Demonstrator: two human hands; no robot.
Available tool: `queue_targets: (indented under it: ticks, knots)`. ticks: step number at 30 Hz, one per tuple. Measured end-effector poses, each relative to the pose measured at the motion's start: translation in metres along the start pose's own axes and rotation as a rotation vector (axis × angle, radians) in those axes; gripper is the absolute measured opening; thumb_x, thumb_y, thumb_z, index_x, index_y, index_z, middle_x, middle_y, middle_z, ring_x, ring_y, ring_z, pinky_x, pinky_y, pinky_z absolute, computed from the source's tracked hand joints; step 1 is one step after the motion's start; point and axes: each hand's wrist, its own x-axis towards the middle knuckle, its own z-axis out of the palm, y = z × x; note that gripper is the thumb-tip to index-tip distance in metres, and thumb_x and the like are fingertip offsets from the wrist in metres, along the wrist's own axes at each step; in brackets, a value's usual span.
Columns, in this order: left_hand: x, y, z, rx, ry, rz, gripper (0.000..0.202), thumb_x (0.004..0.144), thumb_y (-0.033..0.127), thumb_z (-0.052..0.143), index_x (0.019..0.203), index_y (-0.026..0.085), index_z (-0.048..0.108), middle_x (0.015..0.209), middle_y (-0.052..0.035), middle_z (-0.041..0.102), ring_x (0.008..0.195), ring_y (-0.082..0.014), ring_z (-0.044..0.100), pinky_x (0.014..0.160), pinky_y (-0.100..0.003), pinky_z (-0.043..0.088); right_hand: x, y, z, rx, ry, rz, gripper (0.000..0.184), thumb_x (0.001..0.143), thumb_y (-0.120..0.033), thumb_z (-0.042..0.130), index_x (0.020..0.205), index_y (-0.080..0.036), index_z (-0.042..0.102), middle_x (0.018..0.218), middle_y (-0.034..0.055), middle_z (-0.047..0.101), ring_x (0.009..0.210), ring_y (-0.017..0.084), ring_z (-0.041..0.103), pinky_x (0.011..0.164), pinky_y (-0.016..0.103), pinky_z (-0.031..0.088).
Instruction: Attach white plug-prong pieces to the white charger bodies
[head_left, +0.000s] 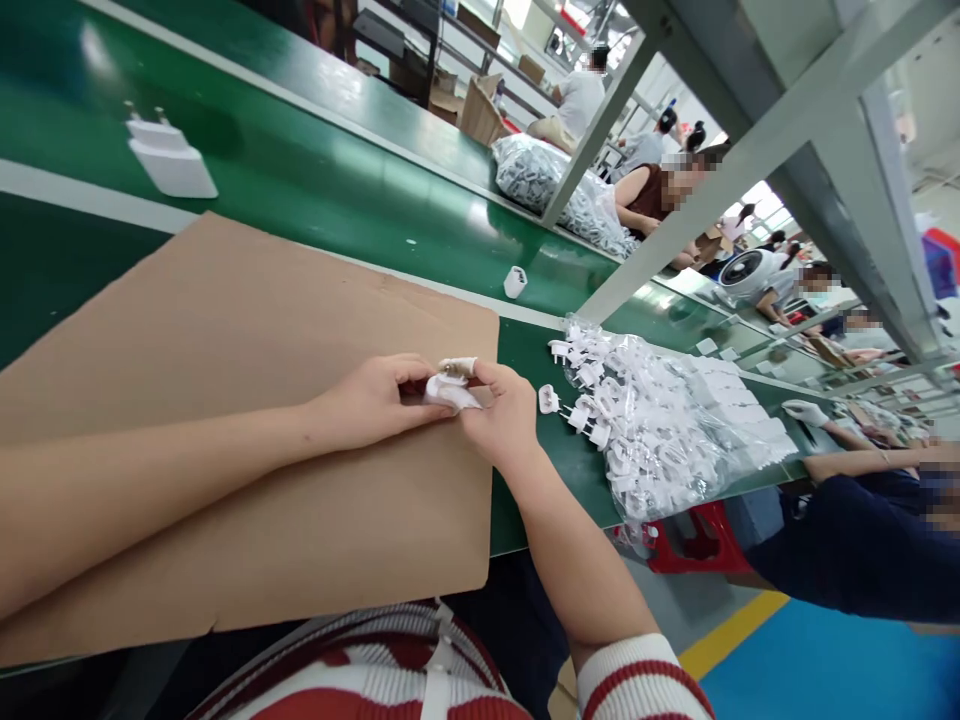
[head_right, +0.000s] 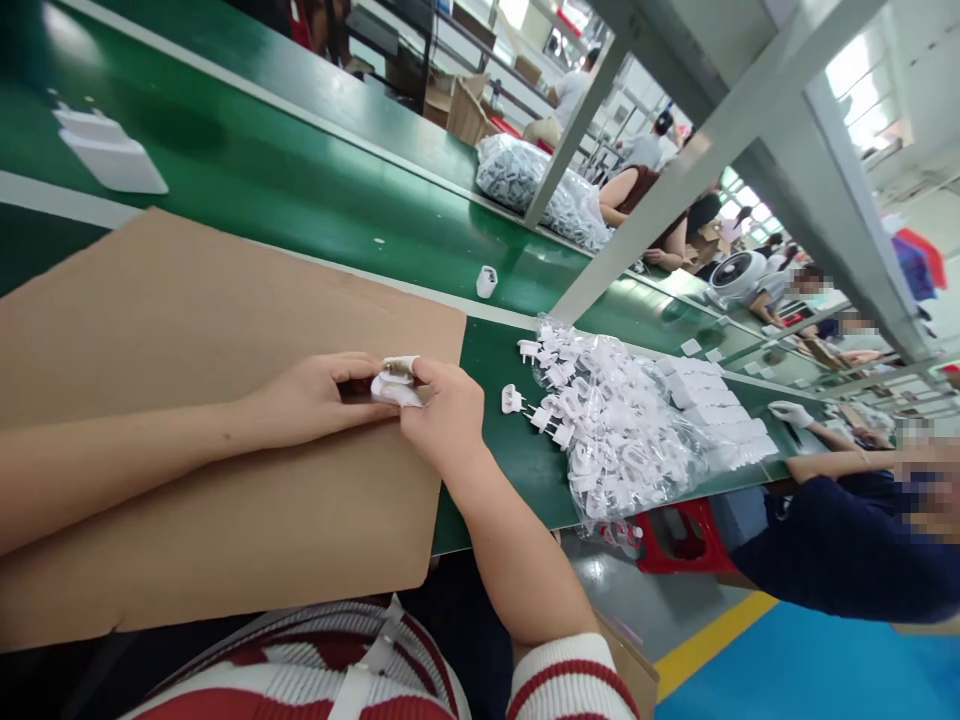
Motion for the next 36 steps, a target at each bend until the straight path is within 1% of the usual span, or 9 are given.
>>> queue_targets:
  ticks: [4, 7, 10, 14, 21, 25, 27, 31, 36]
  knots:
    - [0.004, 0.012, -0.005, 0.002, -0.051, -0.123, 0.059, 0.072, 0.075, 0.078, 0.098, 0.022, 0.079, 0.094, -0.0053, 0.076, 0.083, -0.0257, 0.068, 0.073, -0.034, 0.056, 0.009, 0.014, -0.028, 0.260, -0.021, 0.090, 0.054, 0.084, -0.028, 0.077, 0.137, -0.028, 0.066, 0.122, 0.0029, 0.079, 0.095, 0.019, 0.074, 0.091, 0.034, 0.060]
    - [0.020, 0.014, -0.025, 0.048, 0.057, -0.233, 0.062, 0.065, 0.072, 0.083, 0.107, 0.025, 0.082, 0.101, -0.0047, 0.079, 0.087, -0.0284, 0.070, 0.076, -0.035, 0.058, 0.010, 0.026, -0.065, -0.083, 0.090, 0.187, 0.036, 0.090, -0.021, 0.069, 0.125, -0.025, 0.071, 0.130, 0.0067, 0.075, 0.109, 0.023, 0.071, 0.100, 0.040, 0.057]
    - [0.054, 0.003, -0.055, 0.140, 0.291, -0.245, 0.059, 0.067, 0.062, 0.084, 0.114, 0.027, 0.081, 0.108, -0.0033, 0.080, 0.097, -0.0306, 0.072, 0.087, -0.036, 0.058, 0.006, 0.041, -0.088, -0.483, -0.035, 0.356, 0.037, 0.087, -0.005, 0.059, 0.117, -0.021, 0.075, 0.132, 0.0108, 0.071, 0.130, 0.030, 0.062, 0.109, 0.044, 0.052]
    - [0.105, -0.024, -0.097, 0.307, 0.521, -0.280, 0.046, 0.076, 0.042, 0.079, 0.115, 0.018, 0.076, 0.116, -0.0094, 0.079, 0.107, -0.0309, 0.071, 0.099, -0.037, 0.054, 0.007, 0.063, -0.089, -0.558, -0.183, 0.368, 0.044, 0.082, 0.003, 0.058, 0.118, -0.016, 0.075, 0.132, 0.0156, 0.071, 0.129, 0.029, 0.066, 0.111, 0.040, 0.051]
    - [0.143, -0.042, -0.138, 0.471, 0.656, -0.410, 0.036, 0.076, 0.025, 0.081, 0.110, 0.017, 0.072, 0.119, -0.0156, 0.076, 0.118, -0.0369, 0.068, 0.101, -0.042, 0.053, 0.021, 0.065, -0.074, -0.172, -0.060, 0.384, 0.039, 0.073, -0.014, 0.074, 0.112, -0.019, 0.073, 0.115, 0.0107, 0.077, 0.105, 0.027, 0.074, 0.092, 0.039, 0.059]
    - [0.143, -0.026, -0.125, 0.572, 0.796, -0.366, 0.069, 0.084, 0.031, 0.080, 0.144, 0.010, 0.053, 0.162, -0.0277, 0.043, 0.152, -0.0476, 0.037, 0.123, -0.057, 0.034, 0.021, 0.048, -0.053, -0.018, -0.071, 0.232, 0.040, 0.079, -0.032, 0.072, 0.118, -0.021, 0.072, 0.114, 0.0098, 0.076, 0.105, 0.028, 0.072, 0.092, 0.043, 0.058]
    - [0.146, -0.016, -0.110, 0.629, 0.782, -0.241, 0.072, 0.095, 0.039, 0.070, 0.155, 0.009, 0.042, 0.171, -0.0256, 0.028, 0.160, -0.0427, 0.023, 0.130, -0.053, 0.023, 0.018, 0.039, -0.042, -0.035, -0.085, 0.124, 0.039, 0.083, -0.034, 0.066, 0.120, -0.024, 0.072, 0.118, 0.0093, 0.073, 0.109, 0.029, 0.070, 0.094, 0.045, 0.056]
    - [0.170, -0.007, -0.066, 0.645, 0.562, -0.096, 0.066, 0.093, 0.052, 0.074, 0.147, 0.018, 0.056, 0.153, -0.0145, 0.058, 0.146, -0.0313, 0.048, 0.122, -0.036, 0.038, 0.011, 0.023, -0.025, -0.065, -0.136, 0.026, 0.042, 0.087, -0.034, 0.059, 0.127, -0.025, 0.068, 0.121, 0.0096, 0.067, 0.100, 0.026, 0.069, 0.084, 0.041, 0.056]
    - [0.209, -0.003, -0.019, 0.590, 0.434, -0.234, 0.070, 0.078, 0.058, 0.091, 0.129, 0.015, 0.067, 0.134, -0.0214, 0.067, 0.129, -0.0373, 0.063, 0.104, -0.045, 0.055, 0.010, 0.020, -0.014, 0.106, -0.151, 0.139, 0.053, 0.073, -0.032, 0.077, 0.124, -0.023, 0.067, 0.107, 0.0048, 0.070, 0.081, 0.020, 0.066, 0.077, 0.035, 0.054]
